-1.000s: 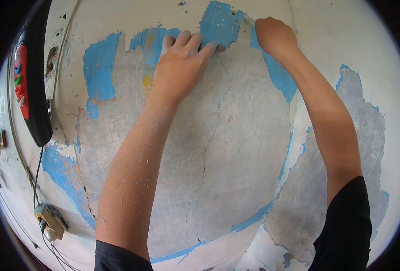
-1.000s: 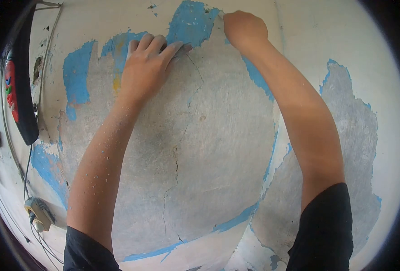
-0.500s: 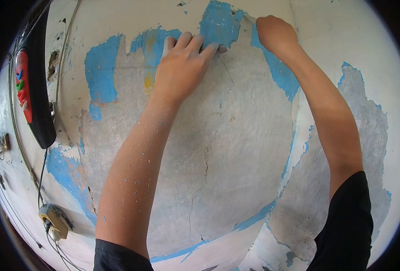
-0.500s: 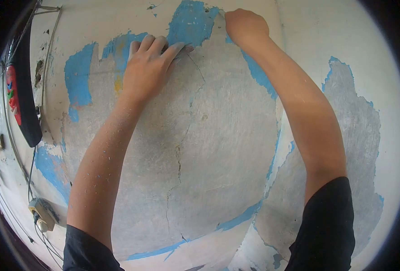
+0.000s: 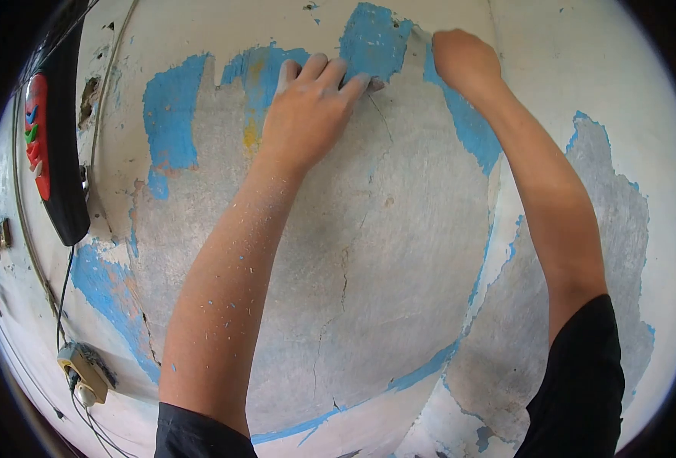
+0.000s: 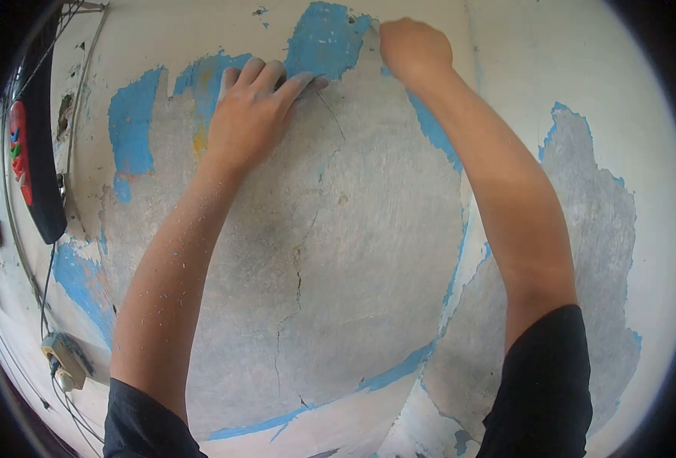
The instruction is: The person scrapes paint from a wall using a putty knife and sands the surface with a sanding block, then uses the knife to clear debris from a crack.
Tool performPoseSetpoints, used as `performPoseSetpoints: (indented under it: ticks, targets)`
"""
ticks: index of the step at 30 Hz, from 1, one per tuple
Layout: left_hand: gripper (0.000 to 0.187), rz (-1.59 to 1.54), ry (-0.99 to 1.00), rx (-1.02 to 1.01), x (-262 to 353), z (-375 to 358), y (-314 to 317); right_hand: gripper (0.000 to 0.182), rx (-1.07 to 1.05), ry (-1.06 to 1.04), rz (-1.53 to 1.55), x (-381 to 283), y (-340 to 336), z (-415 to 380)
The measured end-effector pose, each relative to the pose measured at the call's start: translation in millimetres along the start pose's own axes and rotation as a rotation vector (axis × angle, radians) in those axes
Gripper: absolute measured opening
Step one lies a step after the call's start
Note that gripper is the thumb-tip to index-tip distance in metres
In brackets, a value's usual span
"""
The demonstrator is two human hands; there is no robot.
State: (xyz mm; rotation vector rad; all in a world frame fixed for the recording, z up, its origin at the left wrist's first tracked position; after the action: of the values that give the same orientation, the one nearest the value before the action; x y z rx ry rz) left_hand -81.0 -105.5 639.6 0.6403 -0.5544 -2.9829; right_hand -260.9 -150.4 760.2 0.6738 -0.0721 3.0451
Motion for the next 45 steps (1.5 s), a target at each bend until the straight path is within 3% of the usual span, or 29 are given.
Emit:
performPoseSetpoints:
  ticks: [8,23,29,42,45]
  targets:
    - [0.028,0.021,-0.001,0.002,-0.5,2.1,-1.3,0.022,0.070,-0.050,-0.029,-6.4,-2.3,-0.9]
    - [0.029,0.010,-0.002,0.017,-1.9,1.2,1.0,0.019,-0.055,0.044,-0.095,8.8,4.6,24.1]
    - [0.029,0.034,0.010,0.058,-2.6,-0.8,2.9,0.019,-0.040,-0.076,-0.108,15.0,-1.0,15.7]
    - [0.028,0.003,-0.014,0.035,-1.6,1.9,-2.2,0.024,-0.026,0.004,-0.068,13.7,-2.4,21.6]
    - [0.027,-0.016,-0.005,0.032,-0.1,2.1,-3.3,0.023,-0.105,-0.022,-0.054,17.0,-0.4,20.1]
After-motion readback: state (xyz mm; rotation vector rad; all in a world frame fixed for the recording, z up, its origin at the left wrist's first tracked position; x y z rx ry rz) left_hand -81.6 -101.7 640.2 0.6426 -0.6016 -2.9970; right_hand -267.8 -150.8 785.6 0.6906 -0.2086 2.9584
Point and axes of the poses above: each hand's wrist, its own z-axis towards the middle knuckle, its own y-axis out of the palm, x = y × z, the point moved 7 cm from there along z, towards the middle knuckle, and after that the axes turned 7 degrees about -y, right-handed, at the moved point
